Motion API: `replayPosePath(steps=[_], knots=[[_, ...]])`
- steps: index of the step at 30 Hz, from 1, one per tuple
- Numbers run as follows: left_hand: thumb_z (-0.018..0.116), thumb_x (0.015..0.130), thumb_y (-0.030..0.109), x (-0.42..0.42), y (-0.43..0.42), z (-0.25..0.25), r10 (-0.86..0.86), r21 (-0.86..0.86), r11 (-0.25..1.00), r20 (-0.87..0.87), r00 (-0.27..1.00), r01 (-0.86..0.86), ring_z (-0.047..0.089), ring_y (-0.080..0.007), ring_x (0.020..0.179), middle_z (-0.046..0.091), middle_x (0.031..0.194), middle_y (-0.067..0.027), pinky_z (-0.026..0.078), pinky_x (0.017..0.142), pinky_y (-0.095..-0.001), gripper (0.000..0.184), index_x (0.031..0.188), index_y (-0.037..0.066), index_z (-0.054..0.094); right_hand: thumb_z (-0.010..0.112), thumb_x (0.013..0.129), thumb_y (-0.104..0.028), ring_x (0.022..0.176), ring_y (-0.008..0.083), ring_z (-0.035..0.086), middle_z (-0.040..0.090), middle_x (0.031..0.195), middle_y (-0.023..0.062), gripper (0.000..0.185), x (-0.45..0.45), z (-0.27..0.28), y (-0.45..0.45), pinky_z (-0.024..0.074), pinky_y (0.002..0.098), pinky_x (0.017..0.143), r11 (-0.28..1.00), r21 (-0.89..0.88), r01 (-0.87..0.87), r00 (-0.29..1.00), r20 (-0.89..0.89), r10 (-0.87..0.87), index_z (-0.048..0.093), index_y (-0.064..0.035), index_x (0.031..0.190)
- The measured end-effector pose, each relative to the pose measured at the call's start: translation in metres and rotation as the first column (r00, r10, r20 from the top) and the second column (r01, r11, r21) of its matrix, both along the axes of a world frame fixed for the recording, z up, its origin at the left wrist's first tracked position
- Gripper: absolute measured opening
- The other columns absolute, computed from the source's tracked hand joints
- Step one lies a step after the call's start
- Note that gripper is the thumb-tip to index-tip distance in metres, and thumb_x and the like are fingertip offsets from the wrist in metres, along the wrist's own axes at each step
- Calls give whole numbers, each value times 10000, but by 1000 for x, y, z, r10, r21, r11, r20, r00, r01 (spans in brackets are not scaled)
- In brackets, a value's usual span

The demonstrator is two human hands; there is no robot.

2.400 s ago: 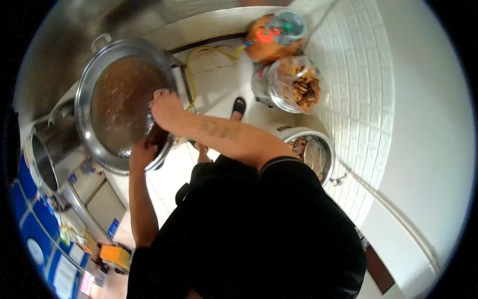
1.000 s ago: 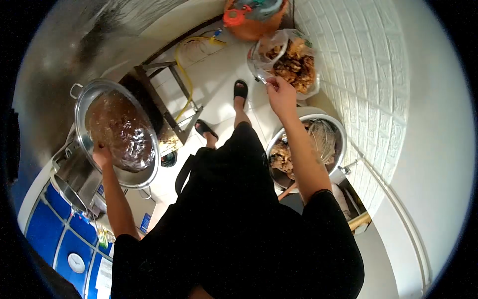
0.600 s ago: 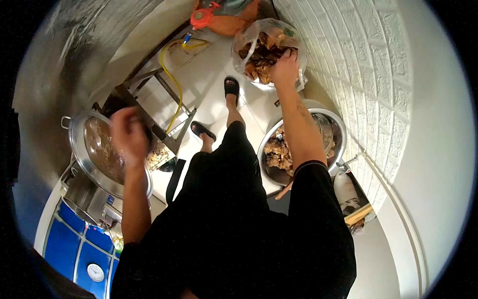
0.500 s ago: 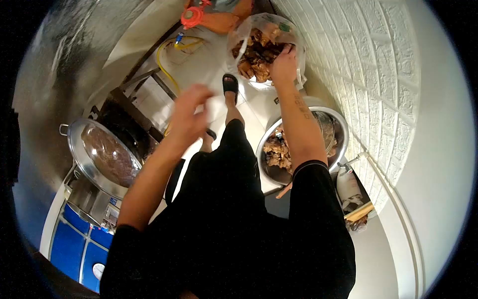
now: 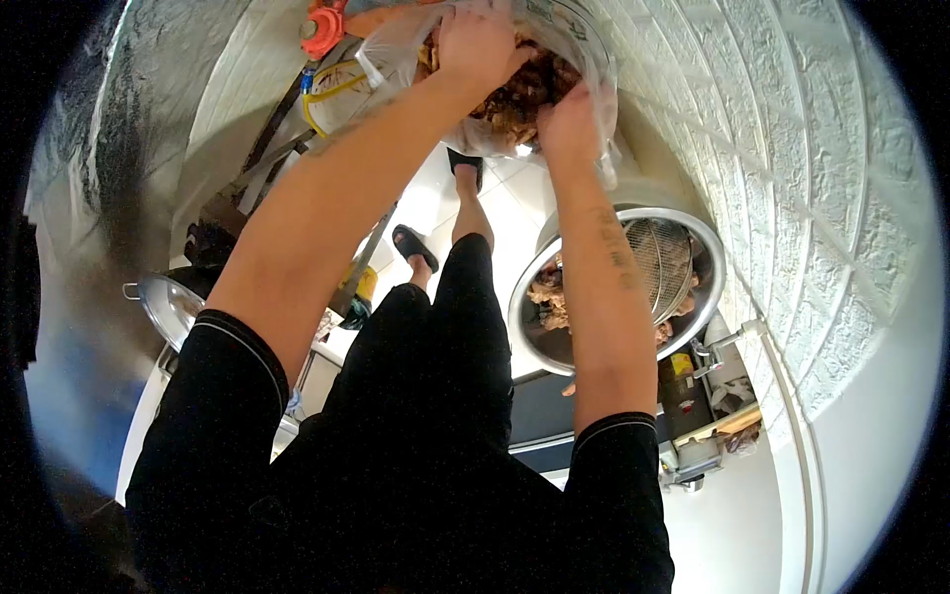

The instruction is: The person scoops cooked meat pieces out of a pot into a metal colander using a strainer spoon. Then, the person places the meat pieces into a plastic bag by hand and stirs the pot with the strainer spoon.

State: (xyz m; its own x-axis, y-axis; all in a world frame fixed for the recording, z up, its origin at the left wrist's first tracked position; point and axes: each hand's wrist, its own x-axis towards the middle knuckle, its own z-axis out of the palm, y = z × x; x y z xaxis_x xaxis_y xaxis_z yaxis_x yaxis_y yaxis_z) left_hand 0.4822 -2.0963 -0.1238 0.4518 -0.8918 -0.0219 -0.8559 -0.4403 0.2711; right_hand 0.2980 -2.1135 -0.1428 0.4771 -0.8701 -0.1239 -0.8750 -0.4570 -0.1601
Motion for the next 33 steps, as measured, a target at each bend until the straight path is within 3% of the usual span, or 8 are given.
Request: replayPosePath(steps=[4, 6, 8, 11, 16, 25, 30, 33], knots=[[733, 873, 239, -1, -11, 8, 25, 268, 963, -15, 1000, -20, 589, -372, 1249, 638, 1340, -172, 413, 1113, -482, 584, 1411, 94, 557, 812, 762, -219, 1180, 406, 605, 578, 1346, 240, 819, 0, 8, -15, 498, 497, 1015, 925, 301, 232, 945, 157, -288, 453, -13, 1469], [830, 752, 352, -1, 2, 19, -49, 146, 988, -18, 999, 51, 614, -356, 1124, 666, 1175, -199, 485, 987, -448, 567, 1155, 24, 602, 808, 761, -198, 1212, 348, 593, 594, 1335, 187, 758, -2, 12, -18, 498, 466, 1010, 812, 503, 296, 873, 202, -444, 501, -27, 1433], [821, 751, 349, -8, 19, 37, 88, 132, 989, -193, 977, -63, 624, -350, 1130, 673, 1185, -203, 493, 981, -443, 576, 1178, 27, 607, 778, 793, -159, 1158, 305, 627, 604, 1318, 150, 692, -1, 30, -17, 542, 457, 938, 305, 941, 150, 516, 188, -835, 510, -35, 1419], [831, 728, 341, -15, 46, 62, 441, 191, 890, -589, 677, -413, 657, -341, 1114, 689, 1192, -214, 513, 978, -429, 628, 1215, 2, 627, 640, 883, -61, 1160, 305, 622, 647, 1252, 125, 455, 14, 54, -5, 530, 482, 1005, 30, 999, 22, 203, 25, -979, 571, -13, 1330], [827, 755, 261, 10, 74, 17, 552, 339, 577, -832, 49, -743, 676, -245, 1068, 719, 1189, -142, 517, 946, -343, 579, 1236, -19, 668, 726, 833, -69, 1130, 267, 631, 643, 1251, 115, 590, 32, 22, -2, 537, 418, 922, 44, 967, -252, 298, 120, -947, 515, 5, 1379], [789, 754, 148, 48, 72, -14, 167, 49, 727, -980, 108, -685, 678, -270, 1054, 729, 1135, -118, 529, 936, -348, 494, 1228, 32, 707, 740, 800, -47, 1146, 256, 619, 659, 1240, 130, 605, 70, -14, -16, 468, 365, 1013, 323, 910, -260, 380, 404, -832, 526, 26, 1361], [696, 890, 204, 81, 60, -25, 115, 253, 895, -927, -358, -367, 629, -333, 1191, 639, 1328, -196, 504, 1013, -419, 541, 1385, 33, 559, 717, 841, -50, 1164, 265, 617, 632, 1290, 130, 583, 72, -4, -27, 542, 412, 1001, 163, 948, -275, 458, 278, -844, 517, 8, 1386], [744, 864, 212, 86, 59, -34, 116, 267, 897, -911, -396, -351, 669, -376, 1087, 671, 1236, -233, 560, 914, -427, 557, 1339, -16, 564, 687, 870, -62, 1194, 282, 603, 623, 1308, 138, 564, 72, 2, -40, 564, 463, 1005, 92, 951, -296, 536, 245, -808, 502, 19, 1397]])
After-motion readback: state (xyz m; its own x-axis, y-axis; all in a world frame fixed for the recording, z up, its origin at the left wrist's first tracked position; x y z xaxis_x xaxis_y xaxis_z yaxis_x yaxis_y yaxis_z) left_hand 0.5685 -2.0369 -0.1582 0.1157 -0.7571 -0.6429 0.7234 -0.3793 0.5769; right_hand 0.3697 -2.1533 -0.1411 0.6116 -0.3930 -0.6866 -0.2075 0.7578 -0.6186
